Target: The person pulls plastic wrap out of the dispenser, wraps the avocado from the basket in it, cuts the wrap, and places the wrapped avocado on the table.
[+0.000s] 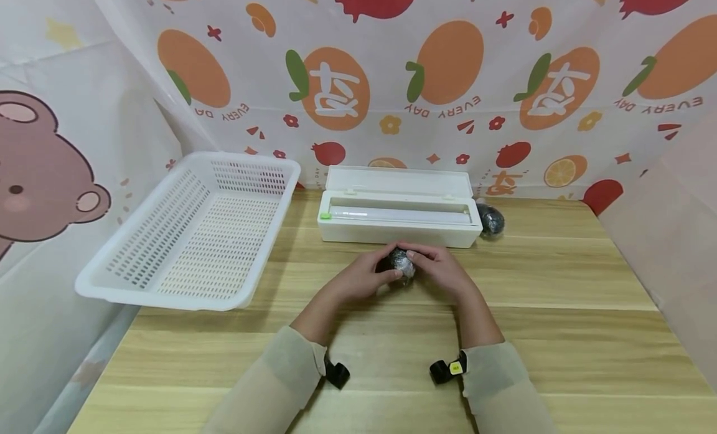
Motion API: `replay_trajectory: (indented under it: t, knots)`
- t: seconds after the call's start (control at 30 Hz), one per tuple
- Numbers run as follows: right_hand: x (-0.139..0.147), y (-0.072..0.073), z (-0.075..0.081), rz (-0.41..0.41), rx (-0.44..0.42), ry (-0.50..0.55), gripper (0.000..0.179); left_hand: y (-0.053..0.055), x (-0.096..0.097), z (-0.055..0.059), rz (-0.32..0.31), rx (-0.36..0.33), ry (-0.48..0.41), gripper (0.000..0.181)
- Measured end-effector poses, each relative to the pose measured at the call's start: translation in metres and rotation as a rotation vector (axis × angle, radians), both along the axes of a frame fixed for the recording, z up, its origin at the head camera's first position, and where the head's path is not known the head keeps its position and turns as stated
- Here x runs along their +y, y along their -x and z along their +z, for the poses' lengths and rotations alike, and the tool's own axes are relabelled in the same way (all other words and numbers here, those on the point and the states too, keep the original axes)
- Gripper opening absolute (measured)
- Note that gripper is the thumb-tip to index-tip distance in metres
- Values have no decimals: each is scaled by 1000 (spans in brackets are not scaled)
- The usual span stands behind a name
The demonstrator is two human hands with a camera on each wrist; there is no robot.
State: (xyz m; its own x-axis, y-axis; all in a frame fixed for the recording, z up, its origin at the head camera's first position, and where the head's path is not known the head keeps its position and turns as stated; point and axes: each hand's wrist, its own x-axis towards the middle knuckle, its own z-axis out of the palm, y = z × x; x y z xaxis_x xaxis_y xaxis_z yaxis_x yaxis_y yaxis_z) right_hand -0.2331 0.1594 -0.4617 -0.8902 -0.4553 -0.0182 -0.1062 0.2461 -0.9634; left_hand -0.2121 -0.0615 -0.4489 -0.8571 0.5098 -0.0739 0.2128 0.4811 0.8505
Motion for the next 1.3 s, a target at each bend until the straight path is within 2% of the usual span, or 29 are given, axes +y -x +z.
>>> replay_trajectory:
  t: [0.1, 0.2, 0.57, 0.67, 0.8, 0.87, 0.97, 1.1, 1.2, 1.3]
  knots:
    - [-2, -1, 1, 10, 24, -20, 39, 0, 0, 1, 4, -9, -9, 68]
    - [-5, -2, 1, -16, 13, -21, 41, 0, 1, 2, 9, -20, -24, 67]
    - [-17, -5, 7, -168, -140, 58, 41, -1, 3, 4, 58, -8, -23, 71]
    - [-22, -6, 8, -229, -145, 60, 42, -1, 3, 2, 65, 4, -29, 77]
    - [-26, -6, 7, -286, -121, 30, 46, -1, 3, -2, 112, -1, -26, 83]
    - [-27, -6, 6, -307, -108, 8, 47, -2, 3, -2, 147, -5, -16, 81]
    - [-27, -6, 4, -343, -97, -7, 49, -2, 5, -3, 175, 27, 9, 76]
    - [-29, -6, 2, -325, -126, 37, 56, -2, 8, -2, 186, 94, 51, 68]
    - [-30, -8, 1, -269, -131, 39, 54, -2, 8, -2, 200, 116, 69, 62]
    - [-31, -9, 1, -220, -90, 0, 48, -2, 8, -3, 206, 127, 66, 60]
